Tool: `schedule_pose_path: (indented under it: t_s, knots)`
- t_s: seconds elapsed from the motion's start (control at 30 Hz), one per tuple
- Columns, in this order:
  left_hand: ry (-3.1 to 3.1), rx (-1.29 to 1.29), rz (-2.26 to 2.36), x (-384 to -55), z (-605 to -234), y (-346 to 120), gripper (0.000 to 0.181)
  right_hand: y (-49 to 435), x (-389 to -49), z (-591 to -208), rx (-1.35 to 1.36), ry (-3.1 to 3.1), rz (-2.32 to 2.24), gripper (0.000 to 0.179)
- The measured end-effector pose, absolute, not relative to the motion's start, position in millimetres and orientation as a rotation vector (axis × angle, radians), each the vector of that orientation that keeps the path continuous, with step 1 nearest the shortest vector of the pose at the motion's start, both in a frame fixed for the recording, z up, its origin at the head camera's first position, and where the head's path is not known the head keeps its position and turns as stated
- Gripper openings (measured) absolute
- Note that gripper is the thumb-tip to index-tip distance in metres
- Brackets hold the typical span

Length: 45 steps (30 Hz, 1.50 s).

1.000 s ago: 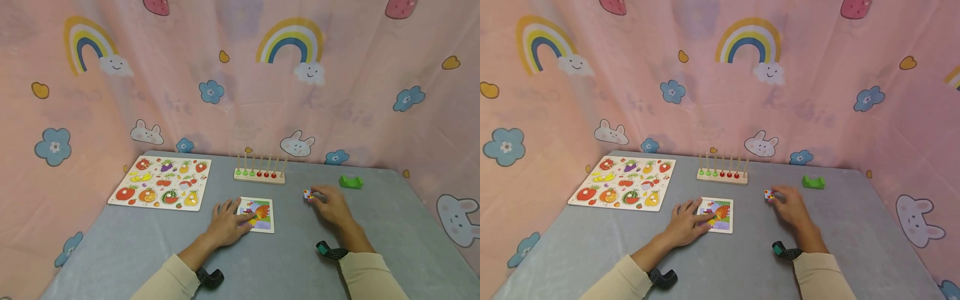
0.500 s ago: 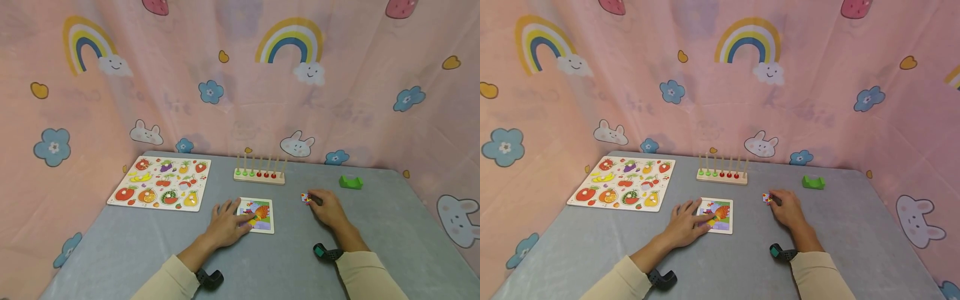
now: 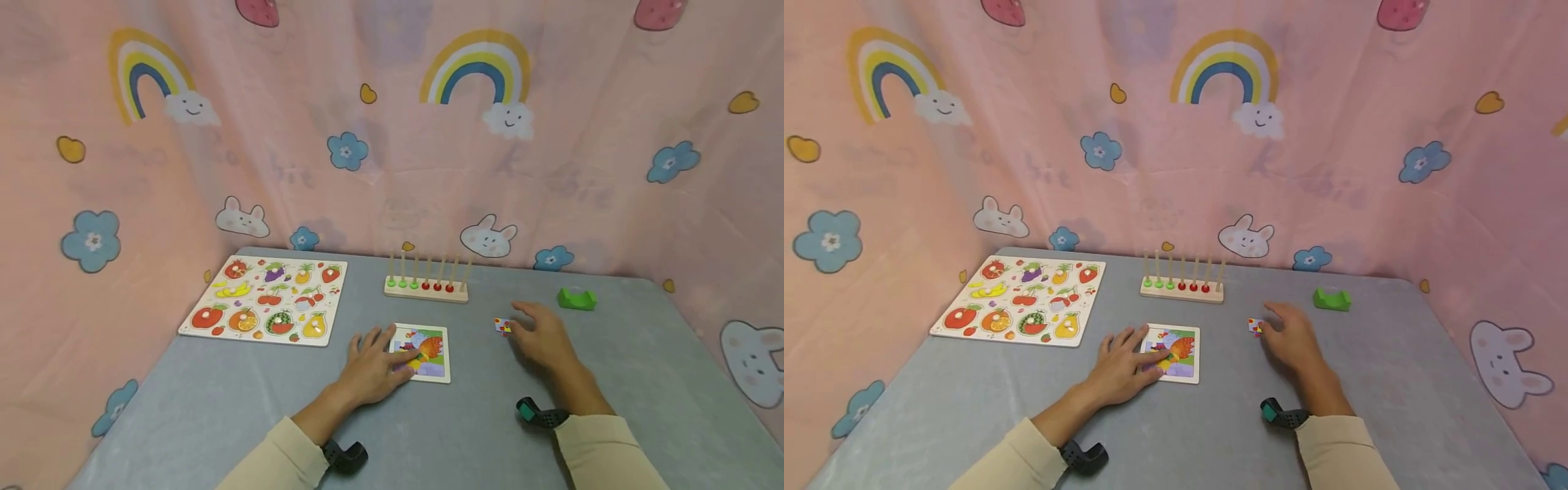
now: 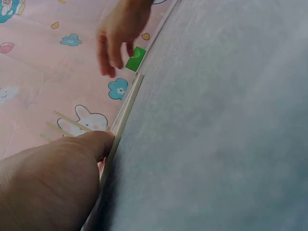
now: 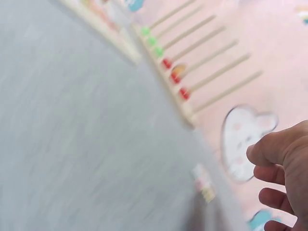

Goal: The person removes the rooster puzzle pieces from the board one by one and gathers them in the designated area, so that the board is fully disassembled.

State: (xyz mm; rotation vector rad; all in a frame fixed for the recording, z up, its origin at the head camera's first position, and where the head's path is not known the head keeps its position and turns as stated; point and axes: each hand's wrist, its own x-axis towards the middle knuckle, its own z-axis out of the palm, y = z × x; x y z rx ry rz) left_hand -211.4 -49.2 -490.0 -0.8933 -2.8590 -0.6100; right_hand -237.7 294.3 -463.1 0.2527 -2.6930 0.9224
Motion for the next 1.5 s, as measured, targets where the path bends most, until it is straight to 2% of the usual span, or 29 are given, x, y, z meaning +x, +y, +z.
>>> schedule_pose_path:
  t_s: [0.37,0.6,0.9,1.5]
  knots:
    - [-2.876,-0.886,-0.632,-211,-490,-48,0.039,262,-225,-410,0.373,-2.47,0.906,0.041]
    - [-2.884,-0.891,-0.633,-211,-489,-48,0.039,239,-220,-395,0.427,-2.39,0.941,0.041]
    - [-2.882,-0.889,-0.631,-211,-489,-48,0.039,215,-220,-394,0.496,-2.334,0.999,0.041]
    - [-2.89,-0.873,-0.615,-210,-487,-46,0.038,180,-230,-415,0.55,-2.336,1.132,0.043]
